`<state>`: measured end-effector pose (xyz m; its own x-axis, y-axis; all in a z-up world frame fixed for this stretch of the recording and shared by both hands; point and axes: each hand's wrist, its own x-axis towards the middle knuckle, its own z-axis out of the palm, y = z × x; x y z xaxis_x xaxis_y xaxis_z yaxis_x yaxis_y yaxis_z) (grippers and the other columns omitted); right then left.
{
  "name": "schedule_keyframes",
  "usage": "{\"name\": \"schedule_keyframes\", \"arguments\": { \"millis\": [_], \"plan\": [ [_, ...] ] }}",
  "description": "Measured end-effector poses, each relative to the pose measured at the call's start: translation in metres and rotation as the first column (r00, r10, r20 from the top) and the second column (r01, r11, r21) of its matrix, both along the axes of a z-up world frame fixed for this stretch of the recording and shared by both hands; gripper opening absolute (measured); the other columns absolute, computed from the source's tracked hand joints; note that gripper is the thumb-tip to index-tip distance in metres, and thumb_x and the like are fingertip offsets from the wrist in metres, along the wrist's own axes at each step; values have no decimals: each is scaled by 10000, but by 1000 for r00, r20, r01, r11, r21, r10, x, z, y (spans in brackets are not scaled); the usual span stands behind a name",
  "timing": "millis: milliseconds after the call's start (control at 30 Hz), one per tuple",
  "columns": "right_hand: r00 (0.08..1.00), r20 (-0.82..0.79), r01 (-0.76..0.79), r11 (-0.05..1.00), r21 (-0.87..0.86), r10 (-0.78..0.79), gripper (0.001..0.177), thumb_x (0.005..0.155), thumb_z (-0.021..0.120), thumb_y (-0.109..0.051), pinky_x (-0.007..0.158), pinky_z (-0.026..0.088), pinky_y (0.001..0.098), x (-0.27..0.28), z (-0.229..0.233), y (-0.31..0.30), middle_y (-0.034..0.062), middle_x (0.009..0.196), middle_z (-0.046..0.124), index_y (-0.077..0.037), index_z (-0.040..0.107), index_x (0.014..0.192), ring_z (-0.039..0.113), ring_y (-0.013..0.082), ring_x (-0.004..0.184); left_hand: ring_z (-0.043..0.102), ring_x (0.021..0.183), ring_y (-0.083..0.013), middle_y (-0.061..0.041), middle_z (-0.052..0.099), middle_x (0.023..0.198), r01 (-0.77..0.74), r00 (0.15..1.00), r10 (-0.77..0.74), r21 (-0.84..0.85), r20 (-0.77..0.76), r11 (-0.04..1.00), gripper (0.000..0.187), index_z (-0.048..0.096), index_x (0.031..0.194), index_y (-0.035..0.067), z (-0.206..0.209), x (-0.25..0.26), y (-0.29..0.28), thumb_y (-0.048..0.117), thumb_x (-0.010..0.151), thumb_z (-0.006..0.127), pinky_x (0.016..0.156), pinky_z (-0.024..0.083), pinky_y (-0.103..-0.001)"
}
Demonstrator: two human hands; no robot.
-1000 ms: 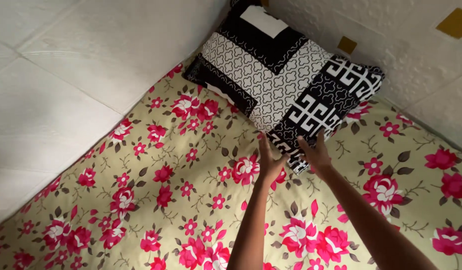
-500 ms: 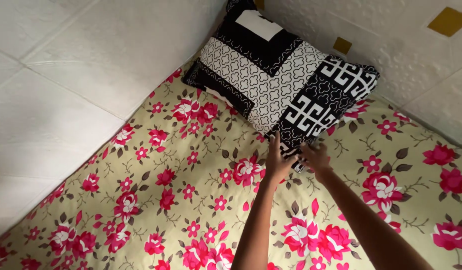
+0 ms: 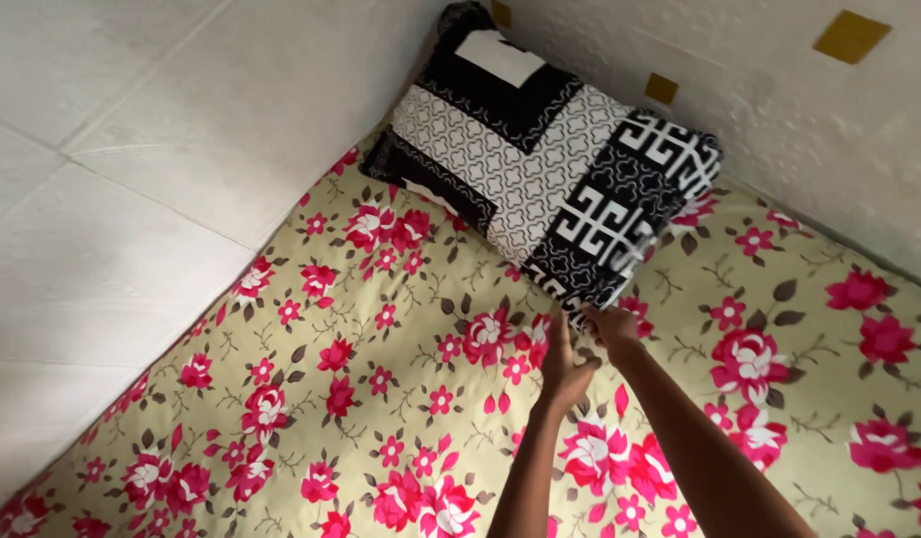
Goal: The person is making a bed by straightening pillows and the bedspread.
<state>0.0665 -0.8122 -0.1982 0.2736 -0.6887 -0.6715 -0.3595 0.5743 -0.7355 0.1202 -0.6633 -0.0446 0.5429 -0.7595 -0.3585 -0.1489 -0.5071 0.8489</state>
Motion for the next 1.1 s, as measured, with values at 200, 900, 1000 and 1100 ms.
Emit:
{"name": "schedule_keyframes", "arguments": {
  "millis": [200, 900, 1000, 1100],
  "plan": [
    [990, 95, 97, 993, 67, -104, 170, 934, 732, -204, 458, 429, 277, -38, 15, 29, 74, 815, 745, -67, 690, 1026, 632, 156, 577, 485, 1449, -307, -180, 317, 1676, -174, 978, 191, -172, 88, 970, 1065, 125, 1654, 150, -27, -10, 16, 187, 820, 785, 1167, 459, -459],
    [950, 272, -118, 982, -148, 155, 253, 1001, 644, -170, 694, 574, 279, -131, 88, 212, 99, 899, 762, 32, 710, 1137, 714, 136, 749, 317, 1510, -296, -126, 295, 1675, -361, 836, 328, -8, 440, 932, 1012, 190, 1624, 166, -77, -112, 163, 266, 817, 792, 1217, 128, -619],
    [952, 242, -138, 968, -209, 188, 261, 1004, 633, -174, 704, 566, 288, -144, 113, 233, 106, 893, 769, 36, 715, 1137, 725, 146, 768, 283, 1534, -311, -135, 313, 1655, -362, 852, 339, -18, 398, 932, 983, 180, 1632, 161, -79, -128, 196, 267, 859, 778, 1217, 107, -632],
    [952, 209, -168, 952, -256, 224, 267, 1010, 620, -177, 715, 559, 293, -156, 115, 258, 109, 880, 775, 35, 713, 1142, 727, 153, 779, 292, 1537, -288, -116, 319, 1657, -397, 859, 354, 46, 370, 917, 945, 206, 1620, 189, -51, -140, 224, 272, 859, 758, 1218, 127, -615]
  ]
}}
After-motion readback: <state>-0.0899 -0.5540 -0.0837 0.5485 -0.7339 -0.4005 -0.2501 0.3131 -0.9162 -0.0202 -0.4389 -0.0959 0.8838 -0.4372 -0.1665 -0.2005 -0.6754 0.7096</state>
